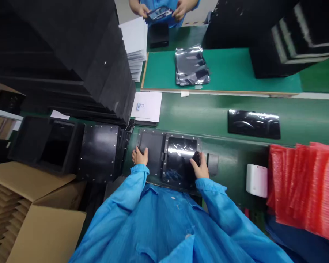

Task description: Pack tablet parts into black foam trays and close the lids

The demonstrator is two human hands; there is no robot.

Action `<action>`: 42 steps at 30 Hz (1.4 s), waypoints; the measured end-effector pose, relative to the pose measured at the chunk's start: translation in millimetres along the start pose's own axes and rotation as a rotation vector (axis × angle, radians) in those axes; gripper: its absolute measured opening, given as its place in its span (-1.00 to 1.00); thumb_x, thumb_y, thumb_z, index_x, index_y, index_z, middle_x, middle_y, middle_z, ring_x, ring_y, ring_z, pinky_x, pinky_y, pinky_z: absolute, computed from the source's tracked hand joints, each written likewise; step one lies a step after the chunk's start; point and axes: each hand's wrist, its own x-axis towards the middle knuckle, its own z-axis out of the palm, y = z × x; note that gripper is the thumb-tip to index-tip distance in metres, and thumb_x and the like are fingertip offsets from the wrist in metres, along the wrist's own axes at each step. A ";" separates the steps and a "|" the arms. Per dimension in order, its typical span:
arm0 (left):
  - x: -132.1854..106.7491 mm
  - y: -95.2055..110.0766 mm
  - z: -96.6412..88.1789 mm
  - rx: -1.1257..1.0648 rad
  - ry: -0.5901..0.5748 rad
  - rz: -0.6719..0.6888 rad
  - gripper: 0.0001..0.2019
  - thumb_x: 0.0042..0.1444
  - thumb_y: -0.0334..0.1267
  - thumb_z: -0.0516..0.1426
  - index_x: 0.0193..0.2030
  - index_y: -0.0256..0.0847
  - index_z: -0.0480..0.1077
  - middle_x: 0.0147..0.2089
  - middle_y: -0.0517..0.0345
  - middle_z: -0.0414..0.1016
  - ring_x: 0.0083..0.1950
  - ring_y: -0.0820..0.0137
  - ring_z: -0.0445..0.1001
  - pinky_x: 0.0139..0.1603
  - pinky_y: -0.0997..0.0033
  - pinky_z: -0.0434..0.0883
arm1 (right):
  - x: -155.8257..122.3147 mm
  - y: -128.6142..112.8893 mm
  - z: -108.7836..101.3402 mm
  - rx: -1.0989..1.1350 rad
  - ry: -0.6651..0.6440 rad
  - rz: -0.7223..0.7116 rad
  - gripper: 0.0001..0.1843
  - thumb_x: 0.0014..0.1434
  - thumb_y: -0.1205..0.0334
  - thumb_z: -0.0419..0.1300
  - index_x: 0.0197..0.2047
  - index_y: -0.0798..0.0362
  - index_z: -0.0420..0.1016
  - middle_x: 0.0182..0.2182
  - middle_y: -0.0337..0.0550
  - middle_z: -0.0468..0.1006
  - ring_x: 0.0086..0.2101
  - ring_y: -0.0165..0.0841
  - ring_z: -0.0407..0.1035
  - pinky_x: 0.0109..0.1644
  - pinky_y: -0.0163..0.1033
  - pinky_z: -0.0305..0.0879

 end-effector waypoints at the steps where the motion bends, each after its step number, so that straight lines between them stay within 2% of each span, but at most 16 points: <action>1: -0.1 0.4 -4.7 -0.058 -0.016 -0.027 -0.40 0.16 0.00 0.07 0.27 -0.29 0.20 0.30 -0.26 0.22 0.36 0.02 0.12 0.31 0.02 0.11 | 0.3 -5.2 -1.0 -0.002 -0.020 0.001 0.03 -0.02 -0.29 0.15 0.34 0.17 0.02 0.27 0.20 0.15 0.26 0.00 0.04 0.32 0.13 -0.05; 4: -19.5 -7.5 -15.9 -0.212 -0.141 0.082 -0.48 0.28 0.01 -0.16 0.08 -0.28 0.41 0.07 -0.14 0.48 0.14 0.19 0.42 0.16 0.20 0.32 | -4.7 -30.4 0.1 -0.056 -0.078 -0.068 0.06 -0.11 -0.34 0.22 0.31 0.16 0.13 0.30 0.18 0.12 0.29 0.02 -0.05 0.36 0.11 -0.14; 7: -63.2 -20.5 -6.7 -0.296 -0.417 0.476 -0.47 0.27 0.05 -0.15 -0.21 -0.23 0.55 -0.06 -0.03 0.54 0.02 0.25 0.46 0.11 0.25 0.37 | -20.3 -55.9 8.1 0.057 -0.252 -0.073 -0.16 -0.01 -0.33 0.16 0.21 0.04 0.31 0.21 0.05 0.30 0.21 -0.04 0.15 0.30 0.08 0.04; 9: -94.8 -25.3 11.4 -0.188 -0.585 0.693 -0.58 0.20 0.04 -0.01 -0.34 -0.18 0.56 -0.03 0.01 0.52 0.05 0.24 0.43 0.15 0.22 0.34 | -27.6 -63.8 11.3 0.154 -0.336 0.007 -0.30 0.02 -0.32 0.13 0.05 0.02 0.45 0.02 0.01 0.50 0.06 -0.06 0.35 0.17 0.06 0.23; 13: -134.8 -27.3 44.5 0.105 -0.644 0.839 -0.68 0.06 -0.06 0.19 -0.09 -0.14 0.53 0.15 0.01 0.40 0.20 0.17 0.31 0.25 0.10 0.26 | -23.7 -48.2 -2.7 0.251 -0.219 0.164 -0.34 -0.14 -0.35 0.23 -0.25 0.09 0.54 -0.27 -0.02 0.61 -0.17 -0.04 0.46 -0.02 0.05 0.37; 17: -143.9 -30.1 50.4 0.317 -0.537 0.806 -0.40 0.00 -0.12 0.22 0.21 -0.19 0.30 0.30 -0.07 0.22 0.31 0.09 0.16 0.33 0.04 0.14 | -21.3 -11.5 -33.3 0.373 -0.192 0.232 -0.34 -0.21 -0.32 0.27 -0.23 0.08 0.53 -0.24 -0.01 0.61 -0.18 -0.06 0.47 -0.05 0.03 0.40; 22: -140.8 -30.8 51.8 0.646 -0.457 0.498 -0.11 -0.09 -0.18 0.25 0.37 -0.34 -0.02 0.29 -0.24 0.18 0.28 0.02 0.20 0.24 0.08 0.23 | -4.9 8.4 -59.8 0.198 -0.046 0.106 -0.37 -0.07 -0.25 0.17 -0.12 0.11 0.50 -0.13 0.10 0.56 -0.09 -0.07 0.44 0.07 0.08 0.32; 26: -137.6 -28.1 60.8 0.792 -0.476 0.423 -0.28 -0.02 -0.26 0.20 0.28 -0.39 0.08 0.17 -0.24 0.29 0.18 0.07 0.30 0.17 0.16 0.28 | 56.8 -11.1 -48.9 -0.047 -0.047 -0.082 -0.30 -0.01 -0.14 0.13 0.09 0.16 0.37 0.11 0.22 0.38 0.04 -0.04 0.33 0.12 0.10 0.25; 29: -141.5 -27.4 69.4 0.798 -0.447 0.436 -0.48 0.03 -0.33 0.15 0.17 -0.35 0.21 0.10 -0.18 0.35 0.15 0.14 0.33 0.18 0.22 0.26 | 100.7 -25.2 -31.9 -0.136 -0.126 -0.138 -0.38 0.01 -0.07 0.14 0.05 0.15 0.38 0.06 0.25 0.41 0.05 -0.04 0.31 0.16 0.08 0.19; 32: -144.8 -25.5 72.1 0.792 -0.445 0.450 -0.58 0.03 -0.33 0.18 0.06 -0.37 0.31 0.06 -0.21 0.39 0.12 0.11 0.36 0.14 0.19 0.30 | 119.8 -24.3 -26.0 -0.231 -0.179 -0.175 -0.49 0.04 -0.06 0.12 -0.06 0.15 0.42 -0.07 0.27 0.47 -0.01 -0.03 0.33 0.14 0.08 0.18; 35: -128.7 -18.3 40.3 0.754 -0.508 0.507 -0.59 -0.12 -0.32 0.30 -0.07 -0.25 0.41 0.01 -0.09 0.47 0.09 0.11 0.40 0.14 0.17 0.31 | 119.4 -22.2 -27.9 -0.290 -0.108 -0.302 -0.46 0.03 -0.08 0.13 -0.06 0.17 0.40 -0.05 0.32 0.43 0.03 0.02 0.28 0.15 0.12 0.16; 36: -116.7 -15.4 16.9 0.710 -0.516 0.551 -0.57 -0.16 -0.29 0.33 -0.09 -0.18 0.43 0.00 -0.01 0.49 0.09 0.14 0.42 0.15 0.18 0.30 | 115.3 -25.9 -25.9 -0.296 -0.063 -0.365 -0.43 0.03 -0.08 0.13 -0.03 0.18 0.38 0.00 0.33 0.40 0.07 0.04 0.24 0.17 0.15 0.13; 38: -83.8 -11.2 -46.8 0.547 -0.395 0.650 -0.56 -0.12 -0.17 0.31 -0.04 -0.08 0.43 0.04 0.10 0.50 0.11 0.18 0.41 0.20 0.20 0.27 | 98.7 -43.6 -11.3 -0.262 -0.055 -0.487 -0.42 0.04 -0.08 0.13 0.00 0.18 0.37 0.05 0.30 0.37 0.11 0.04 0.20 0.21 0.18 0.08; 40: -44.4 -11.3 -118.9 0.303 0.071 0.625 -0.63 0.12 -0.10 0.13 0.07 -0.09 0.38 0.14 0.06 0.44 0.18 0.22 0.35 0.25 0.20 0.23 | 68.8 -73.6 22.1 -0.172 -0.247 -0.533 -0.47 0.06 -0.07 0.12 -0.03 0.13 0.40 0.00 0.21 0.43 0.06 -0.01 0.27 0.19 0.16 0.13; 41: -25.2 -12.8 -151.3 0.218 0.326 0.510 -0.61 0.19 -0.10 0.03 0.13 -0.12 0.34 0.18 0.01 0.39 0.24 0.21 0.30 0.27 0.18 0.19 | 49.5 -91.6 45.6 -0.112 -0.407 -0.519 -0.51 0.06 -0.07 0.12 -0.05 0.10 0.42 -0.04 0.15 0.47 0.02 -0.05 0.32 0.17 0.12 0.18; 42: -7.9 -15.0 -178.1 0.175 0.488 0.359 -0.57 0.21 -0.10 0.00 0.18 -0.17 0.30 0.21 -0.07 0.36 0.27 0.17 0.26 0.30 0.11 0.15 | 28.4 -110.5 72.5 -0.047 -0.572 -0.467 -0.51 0.06 -0.09 0.14 -0.05 0.07 0.43 -0.05 0.10 0.49 -0.02 -0.09 0.36 0.13 0.08 0.24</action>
